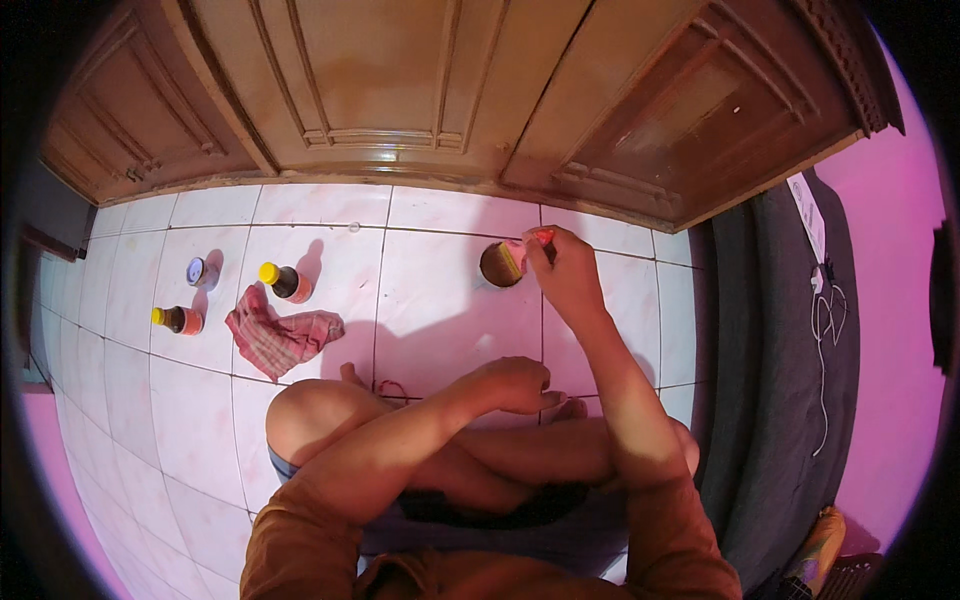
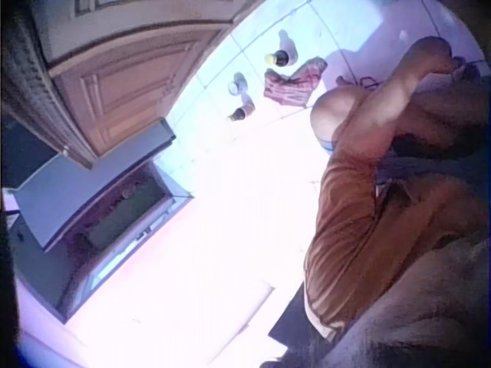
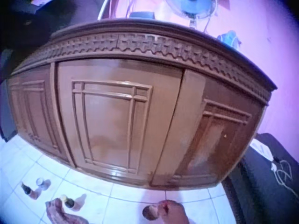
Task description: The person is using a brush to apply a brown liquid from a cup onto the wooden surface of a cabinet while sitting on the floor.
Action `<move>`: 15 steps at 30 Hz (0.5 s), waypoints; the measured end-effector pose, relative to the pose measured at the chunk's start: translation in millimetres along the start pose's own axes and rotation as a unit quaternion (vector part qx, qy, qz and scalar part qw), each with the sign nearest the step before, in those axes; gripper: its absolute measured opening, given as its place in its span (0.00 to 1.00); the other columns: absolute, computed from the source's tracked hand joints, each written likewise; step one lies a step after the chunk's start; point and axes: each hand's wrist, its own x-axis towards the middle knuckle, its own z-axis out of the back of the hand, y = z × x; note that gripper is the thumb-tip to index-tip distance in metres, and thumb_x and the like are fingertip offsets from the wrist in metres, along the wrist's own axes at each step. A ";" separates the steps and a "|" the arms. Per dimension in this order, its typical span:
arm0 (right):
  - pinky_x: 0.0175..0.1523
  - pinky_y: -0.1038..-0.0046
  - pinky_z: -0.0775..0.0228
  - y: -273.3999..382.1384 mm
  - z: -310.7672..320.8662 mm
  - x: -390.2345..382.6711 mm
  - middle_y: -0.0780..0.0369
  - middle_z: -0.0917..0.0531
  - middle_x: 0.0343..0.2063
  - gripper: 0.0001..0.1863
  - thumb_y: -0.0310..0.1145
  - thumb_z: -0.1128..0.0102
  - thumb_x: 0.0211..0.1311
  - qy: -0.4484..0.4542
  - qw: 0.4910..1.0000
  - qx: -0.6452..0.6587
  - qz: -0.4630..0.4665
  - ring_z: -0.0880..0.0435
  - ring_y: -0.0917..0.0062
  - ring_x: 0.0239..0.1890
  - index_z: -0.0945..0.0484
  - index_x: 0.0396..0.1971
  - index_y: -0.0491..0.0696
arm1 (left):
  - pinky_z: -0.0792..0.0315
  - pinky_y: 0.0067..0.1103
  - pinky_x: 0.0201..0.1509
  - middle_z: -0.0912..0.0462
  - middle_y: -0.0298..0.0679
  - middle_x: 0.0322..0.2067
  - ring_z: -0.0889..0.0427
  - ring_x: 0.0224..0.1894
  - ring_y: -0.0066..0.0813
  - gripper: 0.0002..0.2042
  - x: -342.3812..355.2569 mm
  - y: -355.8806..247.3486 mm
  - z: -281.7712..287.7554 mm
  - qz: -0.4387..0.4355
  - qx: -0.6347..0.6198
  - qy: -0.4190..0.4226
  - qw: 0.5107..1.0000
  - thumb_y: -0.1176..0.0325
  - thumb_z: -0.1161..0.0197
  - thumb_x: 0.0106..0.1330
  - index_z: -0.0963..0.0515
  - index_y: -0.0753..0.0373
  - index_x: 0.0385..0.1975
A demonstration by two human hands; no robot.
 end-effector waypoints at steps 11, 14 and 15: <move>0.33 0.76 0.28 -24.5 -11.4 1.6 0.56 0.16 0.25 0.10 0.32 0.43 0.63 -0.023 0.998 -0.044 0.050 0.19 0.77 0.24 0.19 0.34 0.40 | 0.28 0.39 0.45 0.17 0.54 0.34 0.19 0.39 0.52 0.27 0.5 -4.8 1.1 -0.002 -0.018 0.014 1.000 0.45 0.49 0.66 0.18 0.67 0.34; 0.33 0.76 0.28 -12.1 -5.4 4.3 0.56 0.16 0.26 0.09 0.31 0.43 0.63 -0.006 1.000 -0.011 0.016 0.20 0.78 0.24 0.18 0.35 0.41 | 0.27 0.38 0.46 0.18 0.54 0.35 0.19 0.39 0.52 0.26 -2.2 0.7 -0.4 0.005 -0.028 0.006 1.000 0.45 0.48 0.65 0.18 0.67 0.34; 0.33 0.76 0.28 -12.3 -3.7 4.5 0.56 0.16 0.26 0.09 0.31 0.43 0.63 -0.007 1.000 -0.012 0.016 0.20 0.78 0.24 0.18 0.35 0.41 | 0.27 0.38 0.46 0.18 0.54 0.35 0.19 0.39 0.52 0.26 -2.1 0.0 -0.4 -0.001 -0.033 -0.001 0.999 0.45 0.48 0.65 0.18 0.67 0.34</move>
